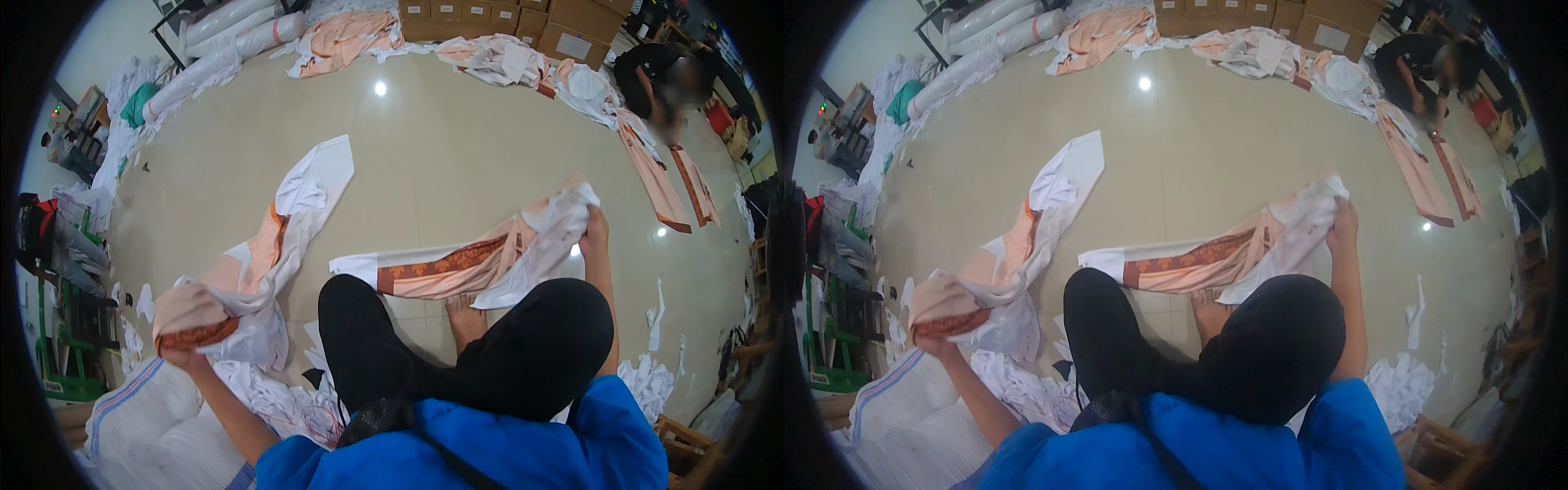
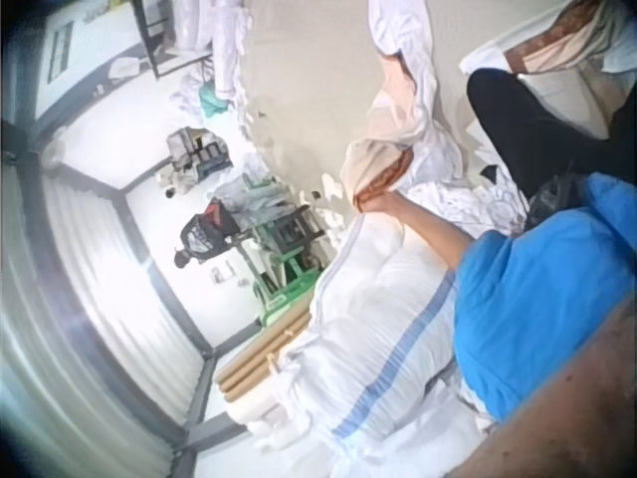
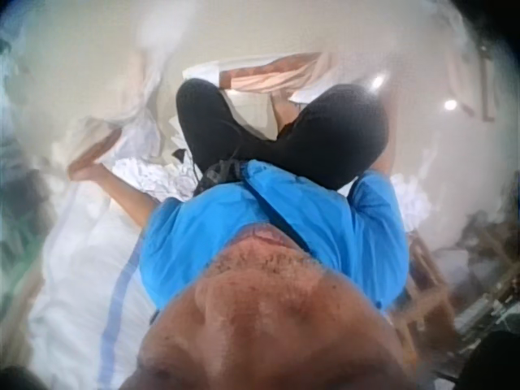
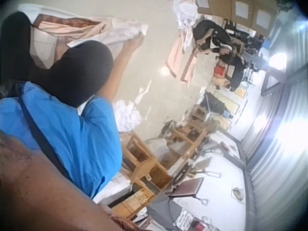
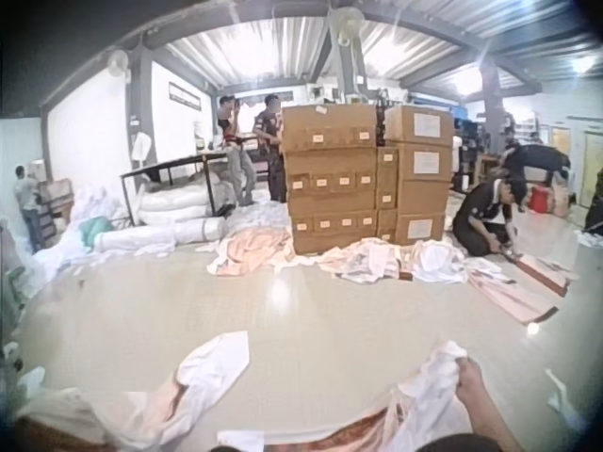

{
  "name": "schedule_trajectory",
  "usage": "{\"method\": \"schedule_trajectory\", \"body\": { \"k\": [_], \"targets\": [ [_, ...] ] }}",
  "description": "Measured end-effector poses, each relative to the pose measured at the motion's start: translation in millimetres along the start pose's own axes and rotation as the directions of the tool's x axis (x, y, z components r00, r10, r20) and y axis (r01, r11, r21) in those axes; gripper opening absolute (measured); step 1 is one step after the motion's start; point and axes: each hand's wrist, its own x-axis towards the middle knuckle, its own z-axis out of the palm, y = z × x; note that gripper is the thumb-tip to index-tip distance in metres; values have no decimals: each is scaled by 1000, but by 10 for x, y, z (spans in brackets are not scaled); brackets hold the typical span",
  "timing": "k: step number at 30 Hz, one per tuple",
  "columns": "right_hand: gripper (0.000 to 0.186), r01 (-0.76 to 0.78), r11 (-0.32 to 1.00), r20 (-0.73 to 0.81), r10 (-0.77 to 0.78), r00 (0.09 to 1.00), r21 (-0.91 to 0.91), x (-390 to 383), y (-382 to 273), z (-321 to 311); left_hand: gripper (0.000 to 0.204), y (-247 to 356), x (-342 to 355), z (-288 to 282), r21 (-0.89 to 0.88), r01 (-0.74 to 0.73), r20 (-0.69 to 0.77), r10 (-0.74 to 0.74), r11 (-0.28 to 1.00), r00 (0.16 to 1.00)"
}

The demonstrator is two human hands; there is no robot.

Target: The person sits on the floor and cuts a large piece of white and peach-colored fabric using scissors. They fold the fabric, align the edges, and make precise cuts along the patterned border to separate sections.

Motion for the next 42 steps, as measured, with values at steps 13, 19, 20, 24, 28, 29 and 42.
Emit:
{"method": "schedule_trajectory", "body": {
  "k": [13, 19, 20, 24, 28, 29, 42],
  "targets": [
    [41, 146, 985, 177, -127, 976, -97, -892, -605, 1108, 126, -2699, -801, 1241, 780, -590, 485, -393, -209, 781],
    [29, 70, 929, 337, 61, 940, -363, -1342, -520, 1174, 109, -3151, -543, 1210, 852, -498, 342, -547, -163, 764],
    [26, 70, 919, 341, 73, 937, -387, -1374, -530, 1159, 89, -3149, -556, 1139, 805, -563, 420, -490, -188, 764],
    [19, 158, 865, 342, 17, 940, -476, -1408, -589, 1073, 32, -2930, -641, 944, 636, -648, 508, -404, -420, 761],
    [19, 182, 836, 310, -15, 951, -517, -1374, -630, 972, 20, -2395, -461, 662, 831, -484, 502, -6, -273, 865],
    [19, 189, 844, 312, -27, 950, -502, -1363, -631, 950, 21, -2187, -316, 533, 909, -368, 391, 92, -196, 916],
    [22, 190, 949, 300, -110, 947, -251, -1095, -703, 1289, 49, -607, -286, -691, 904, 392, -281, 456, -170, 844]
  ]
}}
